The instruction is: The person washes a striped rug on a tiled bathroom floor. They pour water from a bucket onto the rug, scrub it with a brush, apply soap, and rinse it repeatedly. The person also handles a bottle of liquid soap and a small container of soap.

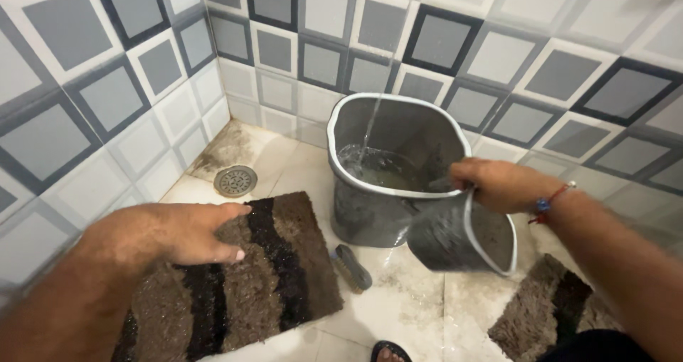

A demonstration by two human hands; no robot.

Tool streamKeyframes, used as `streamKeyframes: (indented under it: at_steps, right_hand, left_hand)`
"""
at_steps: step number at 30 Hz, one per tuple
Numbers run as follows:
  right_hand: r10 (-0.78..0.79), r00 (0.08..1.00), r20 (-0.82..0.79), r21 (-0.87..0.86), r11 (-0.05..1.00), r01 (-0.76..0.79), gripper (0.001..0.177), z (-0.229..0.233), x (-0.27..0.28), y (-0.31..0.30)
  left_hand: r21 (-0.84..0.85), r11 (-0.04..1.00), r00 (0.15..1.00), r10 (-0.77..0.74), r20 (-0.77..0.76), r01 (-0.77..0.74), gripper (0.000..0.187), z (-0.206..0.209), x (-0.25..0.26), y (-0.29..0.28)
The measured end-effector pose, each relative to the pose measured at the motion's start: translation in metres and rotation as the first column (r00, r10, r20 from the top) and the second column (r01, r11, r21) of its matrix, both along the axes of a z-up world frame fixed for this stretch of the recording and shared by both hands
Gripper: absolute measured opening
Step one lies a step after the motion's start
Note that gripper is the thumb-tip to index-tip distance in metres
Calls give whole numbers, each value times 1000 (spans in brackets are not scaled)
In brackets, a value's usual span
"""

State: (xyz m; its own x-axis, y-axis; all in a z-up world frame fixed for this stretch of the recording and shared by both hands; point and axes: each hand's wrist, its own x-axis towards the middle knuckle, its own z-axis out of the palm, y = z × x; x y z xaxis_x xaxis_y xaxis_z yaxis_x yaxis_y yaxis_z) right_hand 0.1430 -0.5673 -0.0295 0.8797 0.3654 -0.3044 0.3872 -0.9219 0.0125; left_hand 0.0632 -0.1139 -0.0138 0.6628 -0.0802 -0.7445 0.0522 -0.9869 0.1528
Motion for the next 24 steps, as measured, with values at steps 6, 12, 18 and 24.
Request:
streamKeyframes:
  at_steps: [6, 12, 18, 24]
  right_hand:
    - [-83, 996, -13, 7, 997, 83, 48, -4, 10, 0]
    - [-96, 995, 14, -201, 975, 97, 82, 0, 6, 26]
    - [117, 984, 136, 96, 987, -131, 58, 6, -17, 105]
    - [260, 959, -116, 306, 928, -215, 51, -136, -39, 178]
  left_hand:
    - [-1, 997, 997, -81, 13, 81, 85, -10, 6, -2]
    - [14, 999, 999, -43, 6, 43, 84, -7, 5, -5]
    - [56, 988, 986, -151, 76, 147, 84, -12, 10, 4]
    - [-18, 999, 1000, -26, 7, 26, 86, -1, 1, 4]
